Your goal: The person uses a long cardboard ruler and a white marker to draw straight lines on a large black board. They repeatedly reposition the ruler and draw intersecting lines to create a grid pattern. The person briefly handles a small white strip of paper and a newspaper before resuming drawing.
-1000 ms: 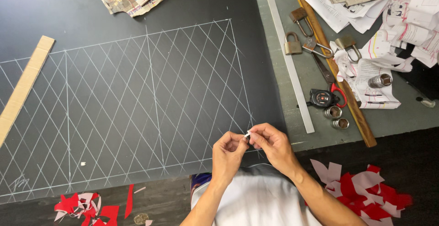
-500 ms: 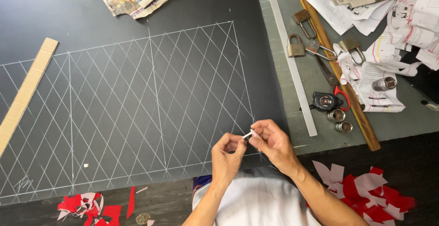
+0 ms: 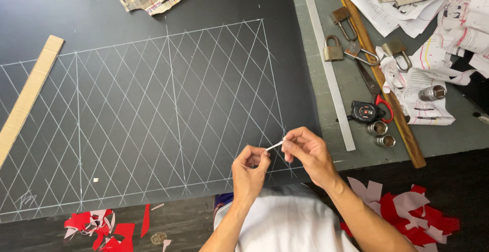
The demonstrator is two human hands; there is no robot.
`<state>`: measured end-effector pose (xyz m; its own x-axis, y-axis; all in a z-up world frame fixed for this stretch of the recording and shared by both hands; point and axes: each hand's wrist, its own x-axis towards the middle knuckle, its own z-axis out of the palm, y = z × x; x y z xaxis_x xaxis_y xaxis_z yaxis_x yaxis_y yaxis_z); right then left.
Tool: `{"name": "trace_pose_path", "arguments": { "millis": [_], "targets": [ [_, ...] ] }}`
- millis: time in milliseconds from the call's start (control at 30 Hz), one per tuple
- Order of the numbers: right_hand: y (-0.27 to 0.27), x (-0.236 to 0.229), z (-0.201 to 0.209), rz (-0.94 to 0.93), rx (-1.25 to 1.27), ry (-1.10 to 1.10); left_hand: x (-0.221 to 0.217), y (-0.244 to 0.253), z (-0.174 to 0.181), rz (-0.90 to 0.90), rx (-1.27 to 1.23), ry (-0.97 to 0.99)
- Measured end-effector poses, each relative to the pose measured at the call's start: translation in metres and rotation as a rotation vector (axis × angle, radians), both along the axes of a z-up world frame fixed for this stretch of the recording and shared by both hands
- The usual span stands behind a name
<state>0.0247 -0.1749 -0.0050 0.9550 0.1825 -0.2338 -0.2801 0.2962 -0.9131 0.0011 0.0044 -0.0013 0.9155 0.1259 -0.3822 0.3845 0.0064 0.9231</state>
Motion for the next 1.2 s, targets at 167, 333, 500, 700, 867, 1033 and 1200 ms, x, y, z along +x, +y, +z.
{"name": "trace_pose_path", "arguments": {
  "millis": [167,333,500,700,867,1033,1200],
  "targets": [
    [-0.002,0.003,0.004,-0.020,-0.009,0.046,-0.003,0.005,0.000,0.012,0.032,0.005],
    [-0.004,0.006,0.006,0.029,-0.042,0.055,-0.004,0.008,0.000,0.046,0.049,-0.011],
    [-0.005,0.011,0.007,0.033,0.001,0.026,-0.006,0.011,0.001,0.071,0.057,-0.004],
    [-0.005,0.018,0.013,0.067,-0.063,-0.014,-0.006,0.013,0.004,0.080,0.083,-0.020],
    [-0.006,0.023,0.015,0.055,0.035,0.053,-0.003,0.015,0.004,0.106,0.075,-0.005],
    [-0.006,0.027,0.006,0.050,-0.005,-0.020,0.000,0.017,0.003,0.134,0.055,-0.001],
    [-0.006,0.032,-0.004,0.023,0.015,0.069,0.004,0.017,0.004,0.139,0.098,-0.021]
  ]
}}
